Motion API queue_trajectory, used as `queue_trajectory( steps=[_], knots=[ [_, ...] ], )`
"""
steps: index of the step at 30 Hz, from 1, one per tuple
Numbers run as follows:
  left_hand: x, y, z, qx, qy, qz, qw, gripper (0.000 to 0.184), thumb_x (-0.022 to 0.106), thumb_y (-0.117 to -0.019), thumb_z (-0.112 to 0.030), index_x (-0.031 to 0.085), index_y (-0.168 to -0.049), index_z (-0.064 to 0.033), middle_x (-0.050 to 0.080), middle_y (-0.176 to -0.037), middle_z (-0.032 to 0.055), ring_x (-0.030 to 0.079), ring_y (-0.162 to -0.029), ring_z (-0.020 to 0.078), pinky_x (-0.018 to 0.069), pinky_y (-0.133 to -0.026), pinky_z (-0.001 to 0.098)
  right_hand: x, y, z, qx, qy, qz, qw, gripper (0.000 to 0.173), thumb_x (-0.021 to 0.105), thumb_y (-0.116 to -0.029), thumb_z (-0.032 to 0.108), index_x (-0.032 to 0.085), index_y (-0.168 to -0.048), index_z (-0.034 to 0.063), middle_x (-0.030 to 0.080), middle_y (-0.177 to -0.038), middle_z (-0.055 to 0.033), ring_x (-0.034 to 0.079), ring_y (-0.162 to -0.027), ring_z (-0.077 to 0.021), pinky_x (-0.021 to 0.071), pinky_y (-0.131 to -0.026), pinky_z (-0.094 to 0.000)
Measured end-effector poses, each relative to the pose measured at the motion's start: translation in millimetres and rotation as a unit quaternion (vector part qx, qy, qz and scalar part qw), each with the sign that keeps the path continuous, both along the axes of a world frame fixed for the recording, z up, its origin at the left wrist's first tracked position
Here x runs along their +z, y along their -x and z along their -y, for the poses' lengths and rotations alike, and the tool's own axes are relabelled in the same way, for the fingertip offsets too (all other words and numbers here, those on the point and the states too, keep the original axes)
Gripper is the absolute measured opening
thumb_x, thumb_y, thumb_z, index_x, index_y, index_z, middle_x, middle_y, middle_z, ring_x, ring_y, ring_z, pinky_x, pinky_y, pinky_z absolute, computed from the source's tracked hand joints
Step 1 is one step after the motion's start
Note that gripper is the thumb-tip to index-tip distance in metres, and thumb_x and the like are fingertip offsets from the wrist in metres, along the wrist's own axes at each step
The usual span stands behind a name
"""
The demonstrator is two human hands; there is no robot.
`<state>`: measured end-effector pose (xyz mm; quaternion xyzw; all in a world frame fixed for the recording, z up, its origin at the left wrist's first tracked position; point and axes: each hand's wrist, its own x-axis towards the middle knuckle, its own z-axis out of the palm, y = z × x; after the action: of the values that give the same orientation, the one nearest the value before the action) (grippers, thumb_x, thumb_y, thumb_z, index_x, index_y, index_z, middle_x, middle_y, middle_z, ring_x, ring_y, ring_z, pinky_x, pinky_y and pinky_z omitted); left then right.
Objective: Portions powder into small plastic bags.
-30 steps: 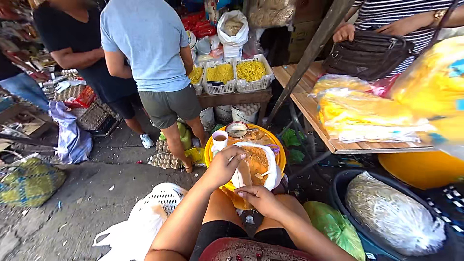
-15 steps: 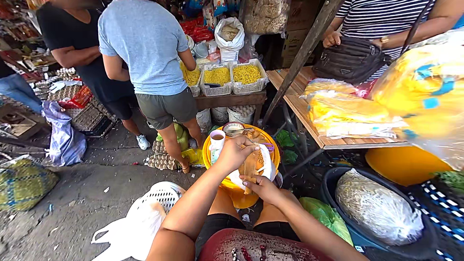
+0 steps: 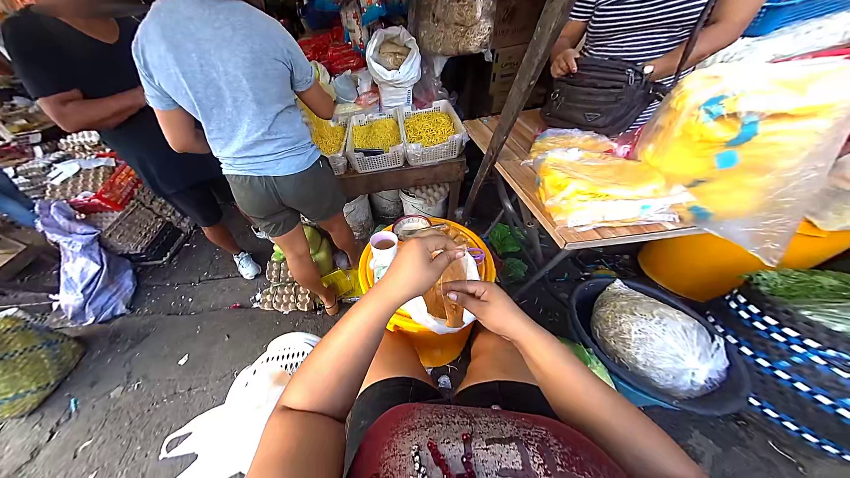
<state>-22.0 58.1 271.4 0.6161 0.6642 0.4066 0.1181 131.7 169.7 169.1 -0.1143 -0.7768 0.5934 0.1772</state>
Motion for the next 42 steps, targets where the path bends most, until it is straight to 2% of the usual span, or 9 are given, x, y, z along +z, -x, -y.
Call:
queue_trajectory(
  steps=[4, 13, 19, 24, 30, 34, 39, 41, 42],
  knots=[
    [-2, 4, -13, 0.018, 0.005, -0.008, 1.0, 0.025, 0.072, -0.0968, -0.027, 0.073, -0.088, -0.003, 0.07, -0.097, 0.0071, 0.064, -0.098, 0.0138, 0.0515, -0.091, 0.0355, -9, -3, 4, -0.009, 0.049, 0.017, 0.999, 0.024, 0.058, -0.1013, 0.004, 0.07, -0.122, -0.0004, 0.074, -0.117, -0.0077, 0.069, -0.108, -0.0066, 0.0547, -0.098, -0.0247],
    [-32, 8, -36, 0.027, 0.008, 0.011, 1.0, 0.024, 0.058, -0.1042, -0.019, 0.074, -0.104, -0.0005, 0.074, -0.098, 0.0094, 0.069, -0.095, 0.0111, 0.0543, -0.092, 0.031, -48, -10, 10, -0.121, 0.106, -0.003, 0.987, 0.02, 0.068, -0.0934, 0.0, 0.071, -0.114, -0.0021, 0.076, -0.106, -0.0077, 0.072, -0.096, -0.0067, 0.0584, -0.089, -0.0228],
    [-48, 13, -42, 0.066, -0.037, 0.007, 0.997, 0.025, 0.074, -0.0941, -0.023, 0.07, -0.083, -0.0008, 0.065, -0.078, 0.0056, 0.061, -0.074, 0.0107, 0.0518, -0.074, 0.0299, -50, -7, 6, -0.109, 0.113, 0.04, 0.987, 0.022, 0.07, -0.0936, 0.002, 0.071, -0.115, -0.0024, 0.075, -0.109, -0.0086, 0.072, -0.098, -0.0063, 0.0576, -0.091, -0.0238],
    [-48, 21, -50, 0.0, 0.009, -0.003, 1.0, 0.019, 0.058, -0.1032, -0.008, 0.072, -0.112, 0.0018, 0.072, -0.107, 0.0138, 0.069, -0.1, 0.0175, 0.0552, -0.095, 0.0371, -37, 1, -12, -0.081, 0.089, 0.018, 0.993, 0.026, 0.055, -0.1043, 0.013, 0.067, -0.122, -0.0027, 0.073, -0.11, -0.0089, 0.071, -0.099, -0.0093, 0.0575, -0.093, -0.0287],
    [-54, 17, -63, 0.054, -0.054, 0.015, 0.997, 0.017, 0.07, -0.0981, -0.018, 0.067, -0.088, -0.0044, 0.061, -0.074, 0.0014, 0.053, -0.06, 0.0048, 0.046, -0.058, 0.0202, -41, 16, -17, -0.15, -0.035, -0.025, 0.988, 0.033, 0.067, -0.0982, 0.033, 0.068, -0.109, 0.002, 0.058, -0.075, 0.0026, 0.052, -0.064, -0.001, 0.0473, -0.063, -0.0194],
    [-60, 22, -67, 0.063, -0.118, 0.017, 0.991, 0.014, 0.067, -0.0992, -0.015, 0.069, -0.092, -0.0022, 0.066, -0.084, 0.0026, 0.061, -0.074, 0.0043, 0.0517, -0.071, 0.021, -60, 23, -23, -0.205, -0.209, -0.051, 0.955, 0.042, 0.046, -0.1087, 0.033, 0.063, -0.088, 0.0011, 0.058, -0.069, -0.008, 0.057, -0.063, -0.0165, 0.0495, -0.06, -0.0338],
    [-84, 32, -60, 0.151, -0.069, 0.069, 0.984, 0.016, 0.07, -0.0973, -0.017, 0.067, -0.089, -0.0039, 0.06, -0.074, -0.0017, 0.052, -0.06, 0.0017, 0.0464, -0.059, 0.0194, -52, 2, -22, -0.131, -0.186, 0.068, 0.971, 0.043, 0.038, -0.1098, 0.033, 0.063, -0.096, -0.0003, 0.058, -0.073, -0.0112, 0.059, -0.068, -0.0229, 0.0498, -0.064, -0.0405],
    [-102, 22, -54, 0.175, -0.03, -0.026, 0.984, 0.019, 0.073, -0.0942, -0.021, 0.067, -0.093, -0.0023, 0.061, -0.078, 0.0038, 0.056, -0.069, 0.0122, 0.0492, -0.066, 0.0318, -41, -10, -19, -0.065, -0.134, 0.154, 0.977, 0.043, 0.037, -0.1108, 0.03, 0.063, -0.104, -0.0035, 0.061, -0.081, -0.0163, 0.062, -0.078, -0.0283, 0.0502, -0.073, -0.0456],
    [-113, 13, -49, 0.136, -0.039, -0.107, 0.984, 0.024, 0.073, -0.0928, -0.023, 0.07, -0.098, 0.0004, 0.07, -0.092, 0.0123, 0.067, -0.087, 0.0248, 0.054, -0.083, 0.0465, -37, -15, -18, -0.038, -0.112, 0.177, 0.977, 0.041, 0.038, -0.1108, 0.026, 0.064, -0.107, -0.0051, 0.063, -0.086, -0.0186, 0.063, -0.083, -0.0301, 0.0497, -0.078, -0.047]
  ],
)
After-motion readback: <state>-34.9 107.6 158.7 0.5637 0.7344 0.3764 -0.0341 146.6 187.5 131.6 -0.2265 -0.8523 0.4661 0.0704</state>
